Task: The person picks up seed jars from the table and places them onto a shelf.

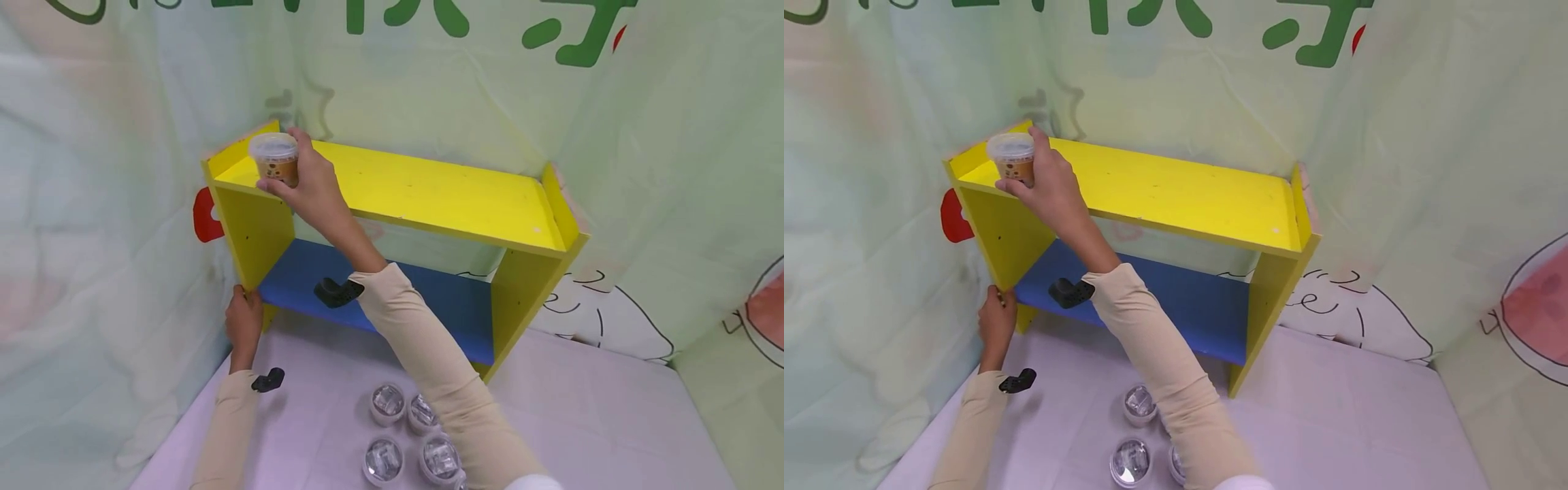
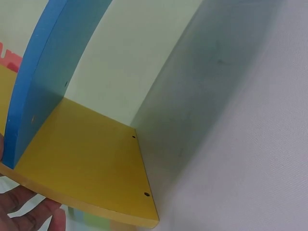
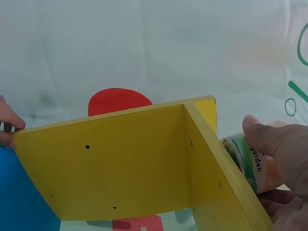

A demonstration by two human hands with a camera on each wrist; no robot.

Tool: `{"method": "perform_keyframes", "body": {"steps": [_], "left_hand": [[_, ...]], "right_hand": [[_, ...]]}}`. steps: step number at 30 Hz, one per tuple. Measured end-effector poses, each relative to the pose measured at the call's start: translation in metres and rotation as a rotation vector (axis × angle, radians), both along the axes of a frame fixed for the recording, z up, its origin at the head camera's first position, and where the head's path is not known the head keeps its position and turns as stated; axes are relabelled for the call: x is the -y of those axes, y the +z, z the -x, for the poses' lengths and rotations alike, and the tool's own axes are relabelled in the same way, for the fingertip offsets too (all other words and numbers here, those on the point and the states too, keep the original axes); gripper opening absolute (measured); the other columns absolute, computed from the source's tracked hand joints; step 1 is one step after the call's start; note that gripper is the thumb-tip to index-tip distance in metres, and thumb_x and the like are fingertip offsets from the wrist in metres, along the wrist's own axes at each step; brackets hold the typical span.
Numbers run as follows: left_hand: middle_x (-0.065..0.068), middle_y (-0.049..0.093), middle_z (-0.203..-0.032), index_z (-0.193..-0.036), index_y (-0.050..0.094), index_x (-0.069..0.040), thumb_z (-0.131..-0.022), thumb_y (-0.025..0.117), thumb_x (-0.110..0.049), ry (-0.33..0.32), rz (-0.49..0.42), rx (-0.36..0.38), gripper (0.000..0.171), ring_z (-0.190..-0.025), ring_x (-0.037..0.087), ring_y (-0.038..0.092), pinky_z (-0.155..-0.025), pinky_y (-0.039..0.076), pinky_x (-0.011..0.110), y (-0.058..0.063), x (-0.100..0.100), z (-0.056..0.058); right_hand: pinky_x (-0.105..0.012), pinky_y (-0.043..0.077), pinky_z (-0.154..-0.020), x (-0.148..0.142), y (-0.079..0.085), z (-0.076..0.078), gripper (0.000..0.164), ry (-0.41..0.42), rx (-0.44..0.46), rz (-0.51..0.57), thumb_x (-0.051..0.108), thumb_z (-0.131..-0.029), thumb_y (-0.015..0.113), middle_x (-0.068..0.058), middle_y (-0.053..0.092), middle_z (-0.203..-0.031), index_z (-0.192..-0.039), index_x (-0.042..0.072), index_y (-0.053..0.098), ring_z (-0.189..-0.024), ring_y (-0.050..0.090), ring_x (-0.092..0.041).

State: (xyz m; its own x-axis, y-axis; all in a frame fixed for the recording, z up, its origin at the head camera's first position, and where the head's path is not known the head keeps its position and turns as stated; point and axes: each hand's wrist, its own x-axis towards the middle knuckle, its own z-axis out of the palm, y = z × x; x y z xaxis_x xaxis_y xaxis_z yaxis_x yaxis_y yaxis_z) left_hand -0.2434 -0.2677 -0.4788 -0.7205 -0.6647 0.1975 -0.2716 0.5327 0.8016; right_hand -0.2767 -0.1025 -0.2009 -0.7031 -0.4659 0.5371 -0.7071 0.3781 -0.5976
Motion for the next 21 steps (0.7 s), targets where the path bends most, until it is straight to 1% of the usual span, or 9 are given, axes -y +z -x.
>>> {"method": "perform_keyframes", "body": {"steps": [2,6,11,14,16,18,21], "left_hand": [[0.019,0.056,-0.09,-0.118,0.049,0.0,-0.102,0.04,-0.031,0.001,-0.005,0.005,0.037,-0.076,0.034,0.055,-0.057,0.038,0.037,0.001,0.001,0.0],[0.02,0.058,-0.093,-0.119,0.049,0.0,-0.103,0.04,-0.032,0.004,0.001,-0.004,0.036,-0.078,0.035,0.056,-0.061,0.042,0.042,0.001,0.002,0.001],[0.021,0.06,-0.096,-0.118,0.049,-0.002,-0.103,0.04,-0.032,-0.006,0.007,-0.016,0.036,-0.08,0.037,0.058,-0.063,0.044,0.046,-0.002,-0.002,0.005],[0.021,0.06,-0.096,-0.117,0.05,-0.002,-0.102,0.041,-0.033,-0.011,0.009,-0.018,0.035,-0.08,0.038,0.059,-0.063,0.045,0.048,-0.002,-0.005,0.005],[0.021,0.061,-0.096,-0.116,0.05,-0.001,-0.102,0.041,-0.032,-0.009,0.012,-0.023,0.035,-0.08,0.038,0.059,-0.062,0.045,0.049,-0.003,-0.007,0.006],[0.022,0.061,-0.095,-0.116,0.051,-0.001,-0.102,0.042,-0.032,-0.005,0.013,-0.033,0.035,-0.079,0.038,0.059,-0.062,0.044,0.049,-0.003,-0.008,0.007],[0.022,0.06,-0.094,-0.115,0.051,0.0,-0.101,0.043,-0.031,-0.005,0.009,-0.04,0.034,-0.078,0.037,0.058,-0.062,0.043,0.048,-0.003,-0.009,0.008]], "right_hand": [[-0.024,0.049,-0.092,0.003,0.001,-0.001,0.087,-0.018,-0.003,-0.015,0.031,-0.083,0.076,-0.011,0.056,-0.134,-0.149,0.006,0.026,-0.118,0.056,-0.021],[-0.026,0.047,-0.096,0.005,0.006,-0.001,0.093,-0.04,0.019,-0.074,0.033,-0.084,0.075,-0.011,0.052,-0.139,-0.152,0.007,0.019,-0.122,0.054,-0.021],[-0.03,0.042,-0.106,-0.006,0.012,0.002,0.101,-0.023,0.081,-0.144,0.027,-0.084,0.076,-0.011,0.043,-0.148,-0.155,0.006,0.007,-0.132,0.046,-0.022],[-0.031,0.041,-0.107,-0.012,0.014,0.003,0.1,-0.014,0.124,-0.158,0.023,-0.086,0.074,-0.01,0.04,-0.15,-0.156,0.006,0.005,-0.134,0.043,-0.022],[-0.031,0.041,-0.107,-0.014,0.014,0.003,0.098,-0.013,0.134,-0.163,0.023,-0.087,0.073,-0.01,0.038,-0.151,-0.156,0.006,0.005,-0.135,0.042,-0.022],[-0.03,0.04,-0.107,-0.013,0.013,0.003,0.098,-0.018,0.136,-0.163,0.024,-0.087,0.073,-0.01,0.039,-0.151,-0.156,0.007,0.006,-0.136,0.042,-0.021],[-0.031,0.042,-0.106,-0.011,0.01,0.004,0.098,-0.03,0.115,-0.164,0.026,-0.087,0.072,-0.011,0.041,-0.15,-0.156,0.006,0.006,-0.134,0.045,-0.022]]}}
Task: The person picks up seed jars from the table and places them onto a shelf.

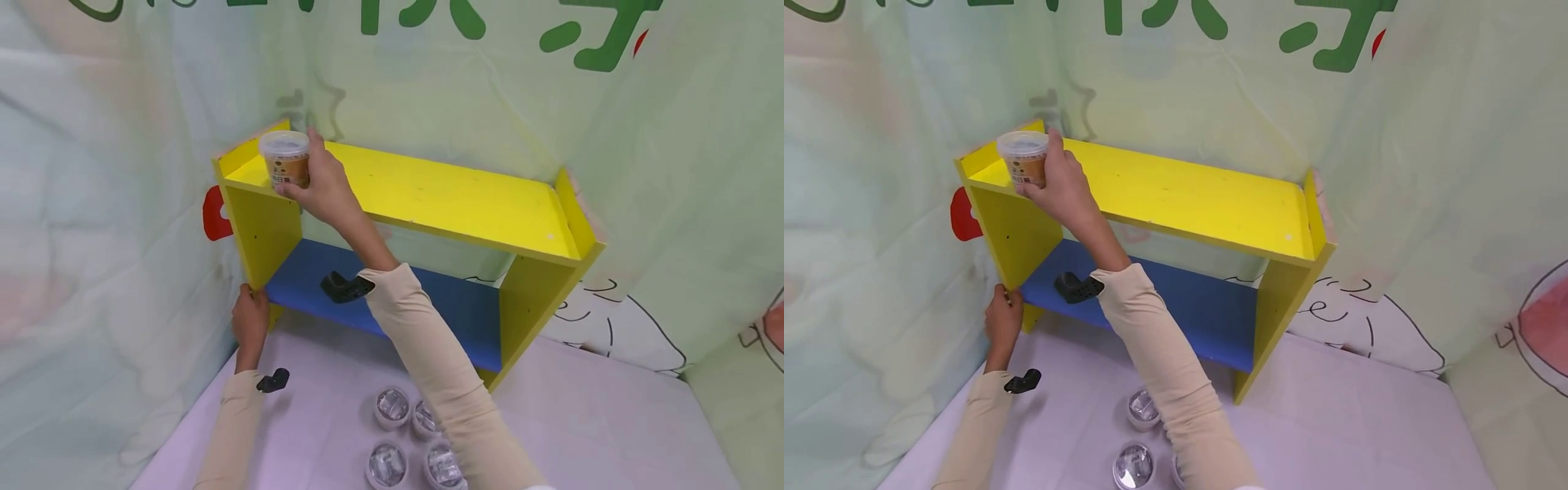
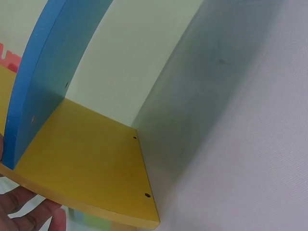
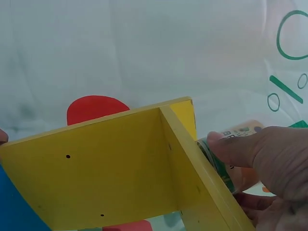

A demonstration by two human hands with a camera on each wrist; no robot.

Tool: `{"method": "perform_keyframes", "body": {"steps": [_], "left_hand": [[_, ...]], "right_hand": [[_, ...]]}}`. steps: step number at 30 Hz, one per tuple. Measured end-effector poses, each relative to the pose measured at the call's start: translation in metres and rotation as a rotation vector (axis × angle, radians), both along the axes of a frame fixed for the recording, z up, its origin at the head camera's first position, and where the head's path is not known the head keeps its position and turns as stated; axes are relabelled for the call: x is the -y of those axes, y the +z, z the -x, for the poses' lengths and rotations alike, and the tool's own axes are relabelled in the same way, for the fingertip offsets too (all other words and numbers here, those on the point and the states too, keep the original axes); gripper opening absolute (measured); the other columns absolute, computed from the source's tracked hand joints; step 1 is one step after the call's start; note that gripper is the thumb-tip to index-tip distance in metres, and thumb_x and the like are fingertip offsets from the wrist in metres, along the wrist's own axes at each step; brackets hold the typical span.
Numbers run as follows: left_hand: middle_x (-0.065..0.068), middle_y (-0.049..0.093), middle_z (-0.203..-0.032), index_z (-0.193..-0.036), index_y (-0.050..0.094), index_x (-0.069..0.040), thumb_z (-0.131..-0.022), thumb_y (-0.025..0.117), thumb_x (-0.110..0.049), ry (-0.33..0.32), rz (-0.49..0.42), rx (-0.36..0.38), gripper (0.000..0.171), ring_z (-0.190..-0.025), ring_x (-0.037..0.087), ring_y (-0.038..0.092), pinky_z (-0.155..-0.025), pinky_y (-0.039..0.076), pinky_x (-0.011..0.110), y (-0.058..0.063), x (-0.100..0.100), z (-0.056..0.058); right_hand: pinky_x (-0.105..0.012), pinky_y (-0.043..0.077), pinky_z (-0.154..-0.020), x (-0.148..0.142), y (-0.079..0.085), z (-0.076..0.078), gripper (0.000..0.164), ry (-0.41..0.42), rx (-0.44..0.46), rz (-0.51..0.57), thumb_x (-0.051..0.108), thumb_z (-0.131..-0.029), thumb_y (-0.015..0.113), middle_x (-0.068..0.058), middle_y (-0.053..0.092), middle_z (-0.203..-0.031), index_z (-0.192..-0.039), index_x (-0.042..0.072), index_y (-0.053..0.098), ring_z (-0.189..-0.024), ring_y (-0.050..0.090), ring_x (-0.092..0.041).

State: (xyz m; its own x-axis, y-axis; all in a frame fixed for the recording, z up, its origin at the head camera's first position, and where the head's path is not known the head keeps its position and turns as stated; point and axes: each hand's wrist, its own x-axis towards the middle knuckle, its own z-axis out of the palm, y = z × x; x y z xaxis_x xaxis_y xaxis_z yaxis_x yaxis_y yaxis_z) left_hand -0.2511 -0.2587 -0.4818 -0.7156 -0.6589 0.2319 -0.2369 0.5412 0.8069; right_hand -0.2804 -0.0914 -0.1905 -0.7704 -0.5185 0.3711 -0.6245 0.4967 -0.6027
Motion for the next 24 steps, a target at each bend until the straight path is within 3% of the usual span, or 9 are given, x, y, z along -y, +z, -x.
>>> {"method": "perform_keyframes", "body": {"steps": [7,14,24], "left_hand": [[0.022,0.059,-0.093,-0.114,0.05,0.0,-0.102,0.042,-0.03,0.003,0.001,0.001,0.033,-0.078,0.039,0.057,-0.062,0.043,0.05,0.001,0.002,-0.003],[0.021,0.058,-0.094,-0.116,0.049,-0.001,-0.102,0.043,-0.031,0.005,-0.008,0.012,0.034,-0.079,0.038,0.057,-0.062,0.043,0.048,0.002,0.003,-0.005],[0.02,0.056,-0.092,-0.117,0.048,0.0,-0.103,0.042,-0.03,0.002,0.001,0.012,0.034,-0.077,0.035,0.055,-0.062,0.042,0.044,0.002,0.004,-0.003]], "right_hand": [[-0.028,0.049,-0.093,0.01,-0.001,-0.003,0.091,-0.062,-0.007,-0.029,0.032,-0.087,0.072,-0.01,0.055,-0.14,-0.154,0.008,0.014,-0.119,0.058,-0.02],[-0.025,0.05,-0.088,0.02,0.001,-0.006,0.086,-0.119,0.013,-0.07,0.037,-0.086,0.072,-0.008,0.061,-0.133,-0.151,0.006,0.025,-0.114,0.062,-0.016],[-0.021,0.051,-0.085,0.034,0.005,-0.002,0.067,-0.11,0.068,-0.076,0.035,-0.086,0.073,-0.006,0.06,-0.132,-0.138,0.007,0.042,-0.112,0.061,-0.015]]}}
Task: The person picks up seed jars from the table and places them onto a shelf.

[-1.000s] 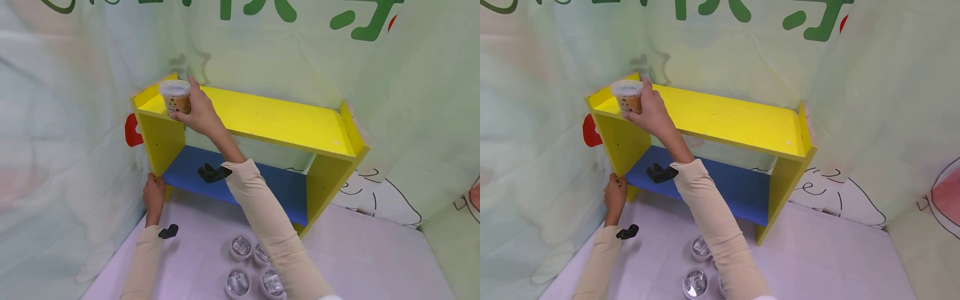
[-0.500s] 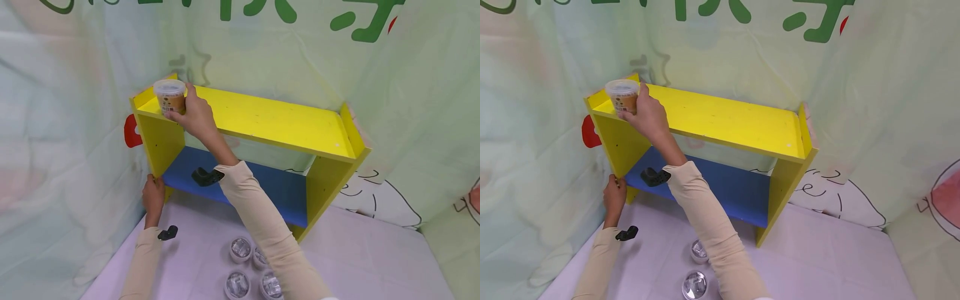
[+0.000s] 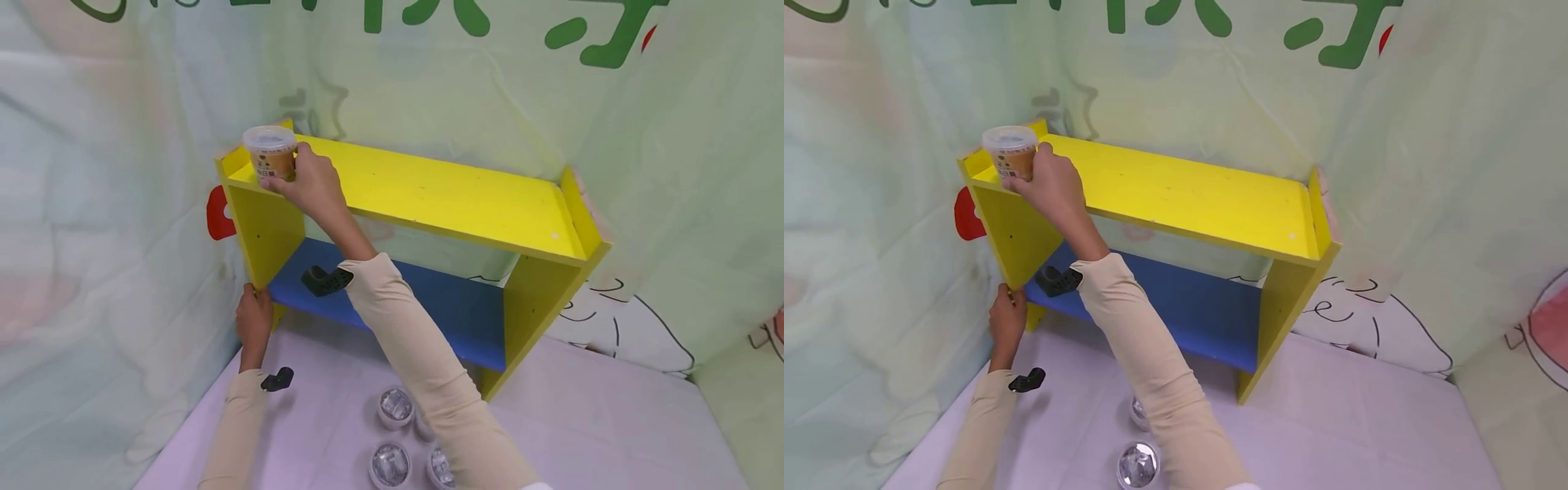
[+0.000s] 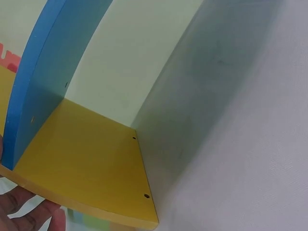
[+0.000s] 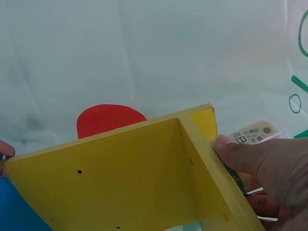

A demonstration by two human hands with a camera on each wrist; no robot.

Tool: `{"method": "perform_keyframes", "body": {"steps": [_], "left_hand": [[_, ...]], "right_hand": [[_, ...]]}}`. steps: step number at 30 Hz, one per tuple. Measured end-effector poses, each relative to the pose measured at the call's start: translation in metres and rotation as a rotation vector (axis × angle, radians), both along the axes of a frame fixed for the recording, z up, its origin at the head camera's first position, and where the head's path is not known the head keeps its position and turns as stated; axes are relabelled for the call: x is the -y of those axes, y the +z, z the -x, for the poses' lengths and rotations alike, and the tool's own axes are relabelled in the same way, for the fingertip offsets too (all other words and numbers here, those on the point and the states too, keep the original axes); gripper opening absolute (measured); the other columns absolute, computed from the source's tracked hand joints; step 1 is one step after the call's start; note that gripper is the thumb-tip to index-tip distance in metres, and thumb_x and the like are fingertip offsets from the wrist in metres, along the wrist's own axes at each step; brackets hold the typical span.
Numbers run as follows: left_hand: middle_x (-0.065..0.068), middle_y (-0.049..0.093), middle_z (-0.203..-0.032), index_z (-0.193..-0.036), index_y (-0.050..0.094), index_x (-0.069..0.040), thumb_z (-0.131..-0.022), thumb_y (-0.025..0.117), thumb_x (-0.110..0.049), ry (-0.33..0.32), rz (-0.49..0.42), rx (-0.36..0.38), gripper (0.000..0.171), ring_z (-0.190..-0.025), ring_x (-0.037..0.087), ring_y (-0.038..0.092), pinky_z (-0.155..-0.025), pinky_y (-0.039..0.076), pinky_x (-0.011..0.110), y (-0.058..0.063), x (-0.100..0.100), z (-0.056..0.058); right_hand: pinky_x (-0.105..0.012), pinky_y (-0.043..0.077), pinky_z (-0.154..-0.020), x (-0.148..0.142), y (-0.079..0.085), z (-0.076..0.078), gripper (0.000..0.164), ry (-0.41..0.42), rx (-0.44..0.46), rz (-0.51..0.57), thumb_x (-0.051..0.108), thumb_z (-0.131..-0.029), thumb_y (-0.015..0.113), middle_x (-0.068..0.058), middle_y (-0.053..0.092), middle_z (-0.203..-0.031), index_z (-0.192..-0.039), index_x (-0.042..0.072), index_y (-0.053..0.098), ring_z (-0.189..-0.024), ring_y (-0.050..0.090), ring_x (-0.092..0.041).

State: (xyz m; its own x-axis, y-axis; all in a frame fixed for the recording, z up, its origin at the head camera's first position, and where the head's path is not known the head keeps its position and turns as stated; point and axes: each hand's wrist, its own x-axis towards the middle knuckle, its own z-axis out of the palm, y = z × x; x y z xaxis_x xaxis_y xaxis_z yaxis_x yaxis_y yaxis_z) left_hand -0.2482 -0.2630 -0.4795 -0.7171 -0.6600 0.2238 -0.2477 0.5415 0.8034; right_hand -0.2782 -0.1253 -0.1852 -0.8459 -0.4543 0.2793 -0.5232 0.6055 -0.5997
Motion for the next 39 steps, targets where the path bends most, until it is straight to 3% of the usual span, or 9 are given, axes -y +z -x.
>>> {"method": "perform_keyframes", "body": {"steps": [5,12,19,39], "left_hand": [[0.019,0.057,-0.091,-0.117,0.048,0.0,-0.103,0.043,-0.031,-0.012,0.004,-0.007,0.034,-0.076,0.035,0.056,-0.059,0.042,0.043,-0.003,-0.002,-0.002],[0.02,0.058,-0.092,-0.117,0.049,0.0,-0.102,0.043,-0.031,-0.004,0.014,-0.035,0.035,-0.076,0.035,0.057,-0.06,0.044,0.045,-0.004,-0.009,-0.007],[0.018,0.058,-0.09,-0.117,0.051,0.0,-0.102,0.044,-0.03,0.0,0.021,-0.056,0.035,-0.075,0.033,0.057,-0.058,0.041,0.038,-0.005,-0.018,-0.006],[0.019,0.058,-0.091,-0.116,0.05,-0.001,-0.101,0.045,-0.032,0.006,0.011,-0.059,0.035,-0.077,0.035,0.056,-0.062,0.045,0.046,-0.003,-0.021,-0.01]], "right_hand": [[-0.022,0.051,-0.079,0.004,-0.003,0.001,0.063,-0.014,-0.029,-0.033,0.038,-0.086,0.073,-0.005,0.063,-0.124,-0.132,0.006,0.045,-0.102,0.062,-0.014],[-0.021,0.051,-0.077,0.007,-0.005,0.001,0.06,0.004,-0.035,-0.026,0.038,-0.085,0.073,-0.005,0.064,-0.122,-0.129,0.007,0.046,-0.1,0.062,-0.014],[-0.021,0.05,-0.073,0.004,-0.004,0.002,0.057,0.026,-0.039,-0.02,0.039,-0.085,0.073,-0.006,0.066,-0.117,-0.125,0.006,0.049,-0.093,0.062,-0.014],[-0.021,0.05,-0.07,0.004,0.003,-0.004,0.057,-0.004,-0.045,-0.07,0.042,-0.086,0.072,-0.004,0.067,-0.116,-0.126,0.008,0.051,-0.091,0.064,-0.013]]}}
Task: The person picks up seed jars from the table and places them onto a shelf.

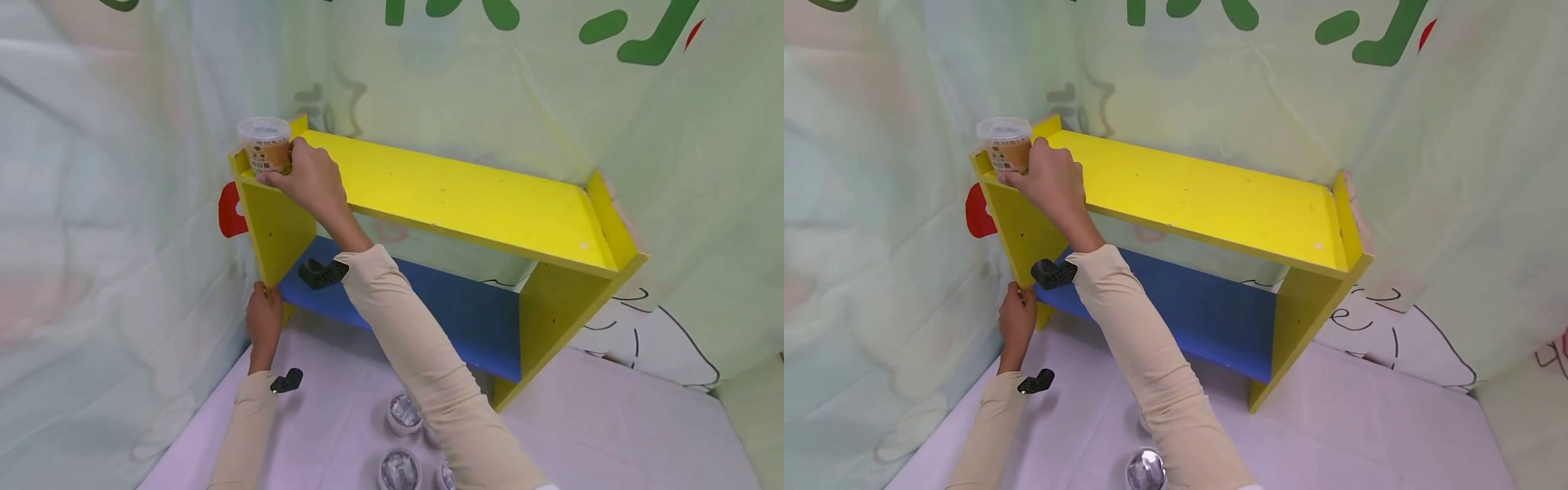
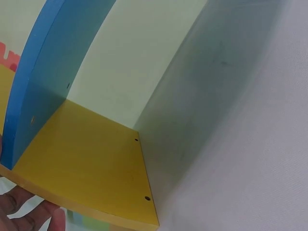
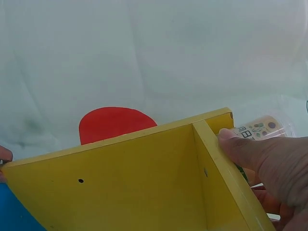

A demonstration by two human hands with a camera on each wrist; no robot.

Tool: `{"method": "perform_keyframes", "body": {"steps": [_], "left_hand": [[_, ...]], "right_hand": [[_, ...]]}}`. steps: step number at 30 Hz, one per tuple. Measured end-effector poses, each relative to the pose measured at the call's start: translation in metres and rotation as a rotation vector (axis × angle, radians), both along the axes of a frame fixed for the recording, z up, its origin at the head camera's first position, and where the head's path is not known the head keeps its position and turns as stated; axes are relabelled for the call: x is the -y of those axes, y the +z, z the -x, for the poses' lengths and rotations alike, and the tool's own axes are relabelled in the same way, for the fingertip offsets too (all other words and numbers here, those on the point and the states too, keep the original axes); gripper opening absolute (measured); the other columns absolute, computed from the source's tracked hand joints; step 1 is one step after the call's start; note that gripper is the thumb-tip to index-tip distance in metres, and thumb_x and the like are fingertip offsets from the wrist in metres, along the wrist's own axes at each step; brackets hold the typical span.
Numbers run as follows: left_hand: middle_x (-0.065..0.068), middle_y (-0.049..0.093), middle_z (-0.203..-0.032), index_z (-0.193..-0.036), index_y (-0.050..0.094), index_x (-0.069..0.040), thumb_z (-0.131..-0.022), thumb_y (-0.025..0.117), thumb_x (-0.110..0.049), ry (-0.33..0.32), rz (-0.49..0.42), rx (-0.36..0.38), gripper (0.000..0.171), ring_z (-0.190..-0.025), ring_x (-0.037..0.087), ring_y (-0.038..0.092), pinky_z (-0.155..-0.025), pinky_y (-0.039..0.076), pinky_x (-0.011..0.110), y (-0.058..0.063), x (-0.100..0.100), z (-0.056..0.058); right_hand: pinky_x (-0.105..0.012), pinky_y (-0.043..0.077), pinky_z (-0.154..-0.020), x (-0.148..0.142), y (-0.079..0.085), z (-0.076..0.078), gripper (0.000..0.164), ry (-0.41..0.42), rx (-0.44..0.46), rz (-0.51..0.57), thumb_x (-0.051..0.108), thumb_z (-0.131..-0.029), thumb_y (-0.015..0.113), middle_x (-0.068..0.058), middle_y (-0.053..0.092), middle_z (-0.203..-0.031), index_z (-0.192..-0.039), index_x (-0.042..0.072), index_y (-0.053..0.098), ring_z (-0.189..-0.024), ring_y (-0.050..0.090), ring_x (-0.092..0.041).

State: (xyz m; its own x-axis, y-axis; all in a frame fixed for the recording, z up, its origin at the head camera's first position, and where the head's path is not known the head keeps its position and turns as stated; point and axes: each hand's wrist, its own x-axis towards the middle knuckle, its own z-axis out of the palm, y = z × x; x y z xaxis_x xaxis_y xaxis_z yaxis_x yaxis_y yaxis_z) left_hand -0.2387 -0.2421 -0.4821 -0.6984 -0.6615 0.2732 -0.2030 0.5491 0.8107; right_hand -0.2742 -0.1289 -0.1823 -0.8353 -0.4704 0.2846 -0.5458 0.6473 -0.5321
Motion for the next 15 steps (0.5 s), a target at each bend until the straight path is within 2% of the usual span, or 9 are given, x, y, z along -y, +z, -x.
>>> {"method": "perform_keyframes", "body": {"steps": [8,15], "left_hand": [[0.019,0.058,-0.092,-0.117,0.05,-0.002,-0.101,0.044,-0.032,-0.004,-0.009,0.013,0.035,-0.077,0.034,0.057,-0.062,0.046,0.045,0.0002,0.0007,0.0038],[0.018,0.058,-0.092,-0.117,0.05,0.0,-0.101,0.043,-0.033,-0.003,-0.017,0.027,0.037,-0.077,0.034,0.057,-0.062,0.045,0.044,-0.0023,0.0004,0.0022]], "right_hand": [[-0.021,0.05,-0.07,-0.0009,-0.0002,0.0006,0.056,-0.01,-0.02,0.012,0.043,-0.085,0.072,-0.004,0.067,-0.115,-0.124,0.008,0.052,-0.09,0.064,-0.013],[-0.021,0.048,-0.068,0.0008,-0.0042,0.001,0.055,-0.017,0.011,0.011,0.043,-0.085,0.072,-0.003,0.067,-0.112,-0.122,0.008,0.052,-0.087,0.062,-0.013]]}}
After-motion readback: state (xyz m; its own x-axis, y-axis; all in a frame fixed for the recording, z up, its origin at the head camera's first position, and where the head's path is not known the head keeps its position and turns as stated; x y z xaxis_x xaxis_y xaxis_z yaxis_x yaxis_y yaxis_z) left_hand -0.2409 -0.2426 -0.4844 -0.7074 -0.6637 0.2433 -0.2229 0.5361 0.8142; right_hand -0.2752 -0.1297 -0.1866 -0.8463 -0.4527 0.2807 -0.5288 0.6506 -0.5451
